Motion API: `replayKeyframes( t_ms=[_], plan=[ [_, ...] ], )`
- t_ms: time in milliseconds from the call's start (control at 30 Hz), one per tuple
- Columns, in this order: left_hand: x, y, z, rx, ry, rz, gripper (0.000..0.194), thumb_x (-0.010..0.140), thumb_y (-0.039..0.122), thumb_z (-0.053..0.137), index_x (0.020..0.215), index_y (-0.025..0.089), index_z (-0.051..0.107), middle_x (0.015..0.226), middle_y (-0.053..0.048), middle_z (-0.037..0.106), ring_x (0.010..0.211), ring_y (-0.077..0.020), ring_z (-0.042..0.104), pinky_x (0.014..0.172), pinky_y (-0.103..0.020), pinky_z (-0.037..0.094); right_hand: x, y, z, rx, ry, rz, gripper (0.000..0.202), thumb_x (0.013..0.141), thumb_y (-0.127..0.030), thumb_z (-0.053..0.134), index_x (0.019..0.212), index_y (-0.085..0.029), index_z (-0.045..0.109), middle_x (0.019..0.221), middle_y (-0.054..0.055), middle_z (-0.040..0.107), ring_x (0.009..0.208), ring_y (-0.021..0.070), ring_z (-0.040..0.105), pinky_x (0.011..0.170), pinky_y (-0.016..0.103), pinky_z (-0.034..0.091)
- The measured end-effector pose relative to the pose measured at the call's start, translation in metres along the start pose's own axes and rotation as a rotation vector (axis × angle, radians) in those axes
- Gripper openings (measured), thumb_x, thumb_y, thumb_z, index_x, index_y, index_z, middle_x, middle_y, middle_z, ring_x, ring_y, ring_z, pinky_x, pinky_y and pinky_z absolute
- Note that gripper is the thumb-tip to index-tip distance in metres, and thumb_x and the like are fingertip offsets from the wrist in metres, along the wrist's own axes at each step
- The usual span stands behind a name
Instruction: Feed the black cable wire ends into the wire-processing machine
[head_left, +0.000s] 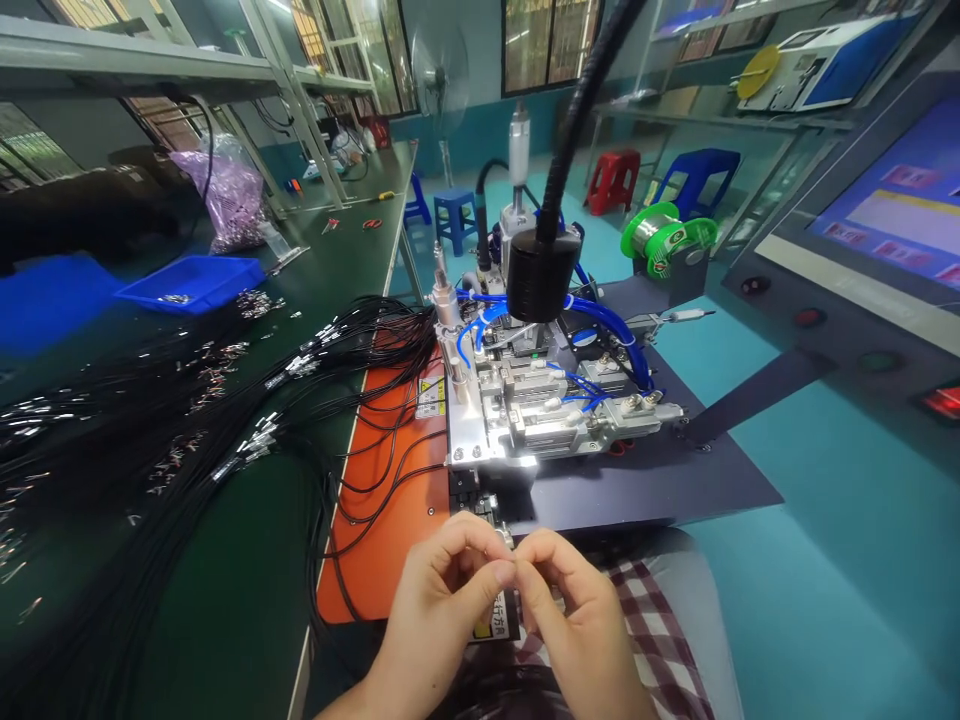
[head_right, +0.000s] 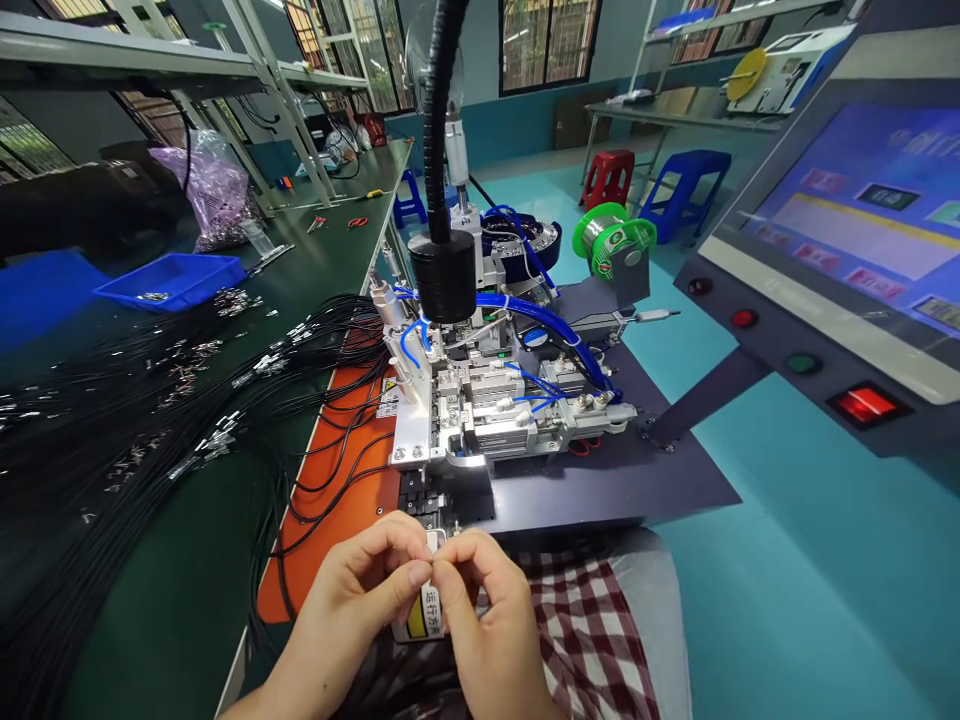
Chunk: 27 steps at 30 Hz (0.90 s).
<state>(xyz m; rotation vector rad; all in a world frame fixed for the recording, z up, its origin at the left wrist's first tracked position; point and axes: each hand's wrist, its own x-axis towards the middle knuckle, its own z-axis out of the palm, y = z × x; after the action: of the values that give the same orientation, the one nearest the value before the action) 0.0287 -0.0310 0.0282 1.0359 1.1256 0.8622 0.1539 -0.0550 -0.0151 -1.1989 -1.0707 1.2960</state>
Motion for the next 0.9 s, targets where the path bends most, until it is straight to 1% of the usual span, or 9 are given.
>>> replayKeyframes(
  t_ms=[133,233,300,333,433,533,667,800,900],
  plan=[
    [-0.008,0.002,0.003,-0.116,-0.004,-0.097,0.019,0.083,0.034,0.060,0.078,0.017,0.057,0.055,0.005,0.047,0.049,-0.0066,0.043,0.048,-0.017,0.032,-0.003,-0.004,-0.002,-0.037,0.004,-0.028,0.021,0.087,-0.030,0.055,0.069,-0.019,0.056,0.062,-0.002,0.050,0.050,0.0107,0.042,0.046,0.021,0.035],
    [-0.011,0.002,0.003,-0.147,-0.005,-0.108,0.020,0.085,0.036,0.057,0.094,0.019,0.061,0.064,0.003,0.052,0.051,-0.0060,0.046,0.051,-0.017,0.036,-0.004,-0.008,-0.002,0.017,-0.018,0.004,0.022,0.087,-0.032,0.056,0.070,-0.019,0.056,0.058,-0.004,0.048,0.049,0.0103,0.041,0.046,0.020,0.034],
    [-0.011,0.001,0.003,-0.084,-0.046,-0.066,0.023,0.081,0.033,0.063,0.102,0.022,0.064,0.074,0.002,0.052,0.053,-0.0053,0.046,0.050,-0.017,0.035,-0.005,-0.010,-0.003,0.075,-0.046,0.043,0.023,0.086,-0.035,0.058,0.071,-0.018,0.057,0.055,-0.005,0.045,0.048,0.0096,0.039,0.046,0.020,0.033],
    [-0.010,0.001,0.003,-0.041,-0.066,-0.025,0.024,0.079,0.030,0.066,0.102,0.024,0.066,0.077,0.002,0.051,0.054,-0.0049,0.044,0.049,-0.017,0.034,-0.005,-0.010,-0.003,0.111,-0.064,0.070,0.023,0.086,-0.036,0.058,0.073,-0.017,0.059,0.055,-0.005,0.044,0.048,0.0092,0.038,0.046,0.020,0.032],
    [-0.009,-0.004,0.003,0.070,-0.060,0.131,0.021,0.076,0.025,0.069,0.097,0.026,0.071,0.080,0.000,0.050,0.058,-0.0062,0.043,0.049,-0.017,0.033,-0.004,-0.009,-0.006,0.258,-0.128,0.178,0.023,0.087,-0.037,0.057,0.080,-0.016,0.063,0.054,-0.006,0.041,0.048,0.0078,0.031,0.046,0.020,0.026],
    [-0.010,-0.009,0.003,0.133,-0.004,0.197,0.018,0.075,0.024,0.070,0.092,0.025,0.073,0.076,-0.001,0.051,0.063,-0.0095,0.044,0.053,-0.019,0.035,-0.004,-0.006,-0.008,0.396,-0.166,0.233,0.020,0.085,-0.034,0.062,0.077,-0.016,0.062,0.055,-0.007,0.039,0.049,0.0075,0.027,0.046,0.020,0.024],
    [-0.011,-0.012,0.004,0.089,0.015,0.200,0.011,0.073,0.023,0.072,0.084,0.022,0.074,0.076,-0.001,0.051,0.062,-0.0096,0.045,0.052,-0.020,0.034,-0.004,-0.006,-0.009,0.393,-0.159,0.217,0.021,0.081,-0.034,0.067,0.072,-0.016,0.061,0.052,-0.008,0.036,0.050,0.0085,0.027,0.048,0.021,0.024],
    [-0.012,-0.012,0.005,-0.029,0.005,0.139,0.009,0.073,0.021,0.072,0.082,0.021,0.073,0.075,0.001,0.049,0.053,-0.0053,0.042,0.047,-0.019,0.031,-0.005,-0.008,-0.008,0.368,-0.157,0.229,0.025,0.082,-0.039,0.065,0.074,-0.016,0.061,0.053,-0.007,0.038,0.050,0.0090,0.027,0.049,0.022,0.024],
    [-0.012,-0.012,0.006,-0.089,0.026,0.098,0.007,0.071,0.021,0.073,0.079,0.021,0.073,0.075,0.002,0.048,0.050,-0.0043,0.043,0.045,-0.018,0.032,-0.005,-0.009,-0.007,0.372,-0.160,0.252,0.026,0.082,-0.039,0.065,0.073,-0.016,0.060,0.052,-0.007,0.037,0.050,0.0092,0.027,0.049,0.022,0.023]
  ],
)
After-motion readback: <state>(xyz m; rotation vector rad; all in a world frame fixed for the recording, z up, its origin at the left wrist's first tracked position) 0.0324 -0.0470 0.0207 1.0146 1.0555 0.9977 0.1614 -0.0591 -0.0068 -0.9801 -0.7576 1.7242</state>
